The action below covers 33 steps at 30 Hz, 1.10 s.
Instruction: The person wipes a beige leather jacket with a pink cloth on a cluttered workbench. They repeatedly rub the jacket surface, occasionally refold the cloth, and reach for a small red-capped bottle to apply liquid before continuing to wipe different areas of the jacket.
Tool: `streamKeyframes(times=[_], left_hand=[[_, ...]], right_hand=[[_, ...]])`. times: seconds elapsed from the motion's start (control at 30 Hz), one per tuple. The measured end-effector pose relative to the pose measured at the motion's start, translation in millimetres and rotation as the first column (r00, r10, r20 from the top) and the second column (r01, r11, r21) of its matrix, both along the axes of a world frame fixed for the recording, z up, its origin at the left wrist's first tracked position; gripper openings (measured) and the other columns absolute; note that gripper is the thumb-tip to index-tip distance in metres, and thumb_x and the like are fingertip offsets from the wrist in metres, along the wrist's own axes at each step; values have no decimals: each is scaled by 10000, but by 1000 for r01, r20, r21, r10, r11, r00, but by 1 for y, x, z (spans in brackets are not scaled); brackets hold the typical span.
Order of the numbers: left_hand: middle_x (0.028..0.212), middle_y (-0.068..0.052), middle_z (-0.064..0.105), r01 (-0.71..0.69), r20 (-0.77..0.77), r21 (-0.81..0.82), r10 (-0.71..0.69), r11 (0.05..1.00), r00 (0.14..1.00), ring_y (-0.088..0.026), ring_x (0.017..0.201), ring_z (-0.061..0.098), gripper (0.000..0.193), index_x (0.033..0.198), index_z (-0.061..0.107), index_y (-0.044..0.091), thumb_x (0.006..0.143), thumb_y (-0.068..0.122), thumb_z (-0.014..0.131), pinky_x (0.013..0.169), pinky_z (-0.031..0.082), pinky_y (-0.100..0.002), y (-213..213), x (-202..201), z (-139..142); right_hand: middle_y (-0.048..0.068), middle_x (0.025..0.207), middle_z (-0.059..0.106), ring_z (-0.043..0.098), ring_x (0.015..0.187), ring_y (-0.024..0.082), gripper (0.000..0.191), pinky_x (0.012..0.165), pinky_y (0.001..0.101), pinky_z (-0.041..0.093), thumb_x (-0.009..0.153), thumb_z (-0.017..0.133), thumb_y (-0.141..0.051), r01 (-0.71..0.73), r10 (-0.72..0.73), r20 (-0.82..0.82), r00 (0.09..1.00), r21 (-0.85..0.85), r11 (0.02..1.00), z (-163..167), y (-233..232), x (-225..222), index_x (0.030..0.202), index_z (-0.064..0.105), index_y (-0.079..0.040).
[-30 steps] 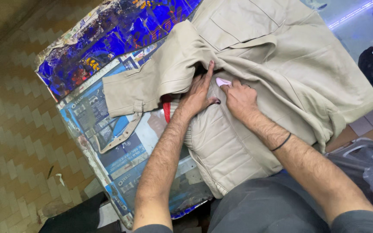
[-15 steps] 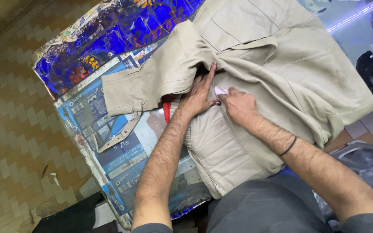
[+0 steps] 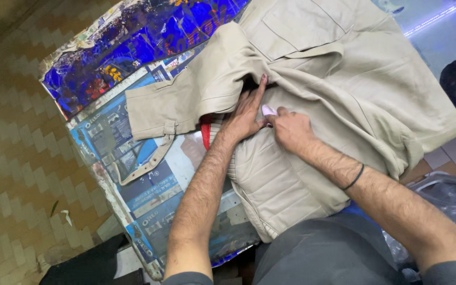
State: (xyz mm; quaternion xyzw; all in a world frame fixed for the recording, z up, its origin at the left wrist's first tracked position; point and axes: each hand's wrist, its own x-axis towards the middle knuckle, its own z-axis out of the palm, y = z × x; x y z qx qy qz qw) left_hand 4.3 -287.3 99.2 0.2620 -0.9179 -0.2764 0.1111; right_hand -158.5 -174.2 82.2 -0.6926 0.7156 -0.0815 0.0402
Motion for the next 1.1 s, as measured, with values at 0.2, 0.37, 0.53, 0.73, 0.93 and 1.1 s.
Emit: streamKeyframes(times=[0.2, 0.37, 0.53, 0.73, 0.93, 1.1], left_hand=[[1544, -161, 467, -21, 27, 22, 21, 1000, 999, -418, 1408, 427, 1390, 1627, -73, 209, 686, 235, 949, 1219, 316, -491, 0, -1, 0], [1552, -169, 463, -14, -3, 42, 14, 999, 1000, -425, 1414, 425, 1371, 1632, -62, 214, 707, 229, 950, 1228, 320, -486, -1, -1, -3], [1558, -184, 438, 7, -20, 33, -7, 999, 1000, -441, 1419, 401, 1391, 1616, -77, 209, 681, 200, 952, 1227, 266, -513, -1, -1, -5], [1567, -174, 433, 2, -22, 24, -2, 1000, 1000, -444, 1424, 399, 1395, 1615, -90, 221, 685, 211, 950, 1230, 274, -507, 0, 1, -7], [1599, -177, 395, 14, -28, 3, -14, 1000, 1000, -434, 1462, 372, 1396, 1616, -99, 227, 689, 208, 945, 1242, 266, -497, -2, 0, -6], [1595, -167, 393, -3, 41, 15, 2, 1000, 999, -433, 1475, 350, 1395, 1614, -108, 218, 700, 217, 946, 1251, 245, -503, 0, 1, -5]], right_hand=[[131, 1029, 691, 727, 769, 331, 462, 601, 472, 572, 925, 538, -176, 3, -3, 20, 1000, 4, 1000, 3, -4, -9, 1350, 687, -280], [110, 1029, 695, 734, 790, 327, 427, 610, 476, 568, 932, 538, -186, 11, -12, 12, 1000, 21, 1000, 5, -1, -8, 1315, 698, -288], [133, 1003, 673, 731, 763, 324, 411, 597, 466, 573, 910, 533, -169, -40, 40, -9, 999, -2, 999, 8, 2, -4, 1261, 713, -283], [147, 1005, 670, 722, 772, 336, 346, 608, 457, 576, 934, 538, -177, -28, 28, -6, 1000, -12, 1000, 12, 11, 2, 1223, 717, -236], [165, 978, 666, 721, 748, 347, 306, 580, 464, 574, 954, 547, -189, -45, 44, -17, 999, -41, 998, 8, 5, 6, 1204, 720, -226], [169, 960, 660, 718, 716, 348, 385, 569, 462, 573, 915, 546, -161, -26, 25, -18, 1000, -29, 999, 4, 11, 5, 1262, 704, -211]])
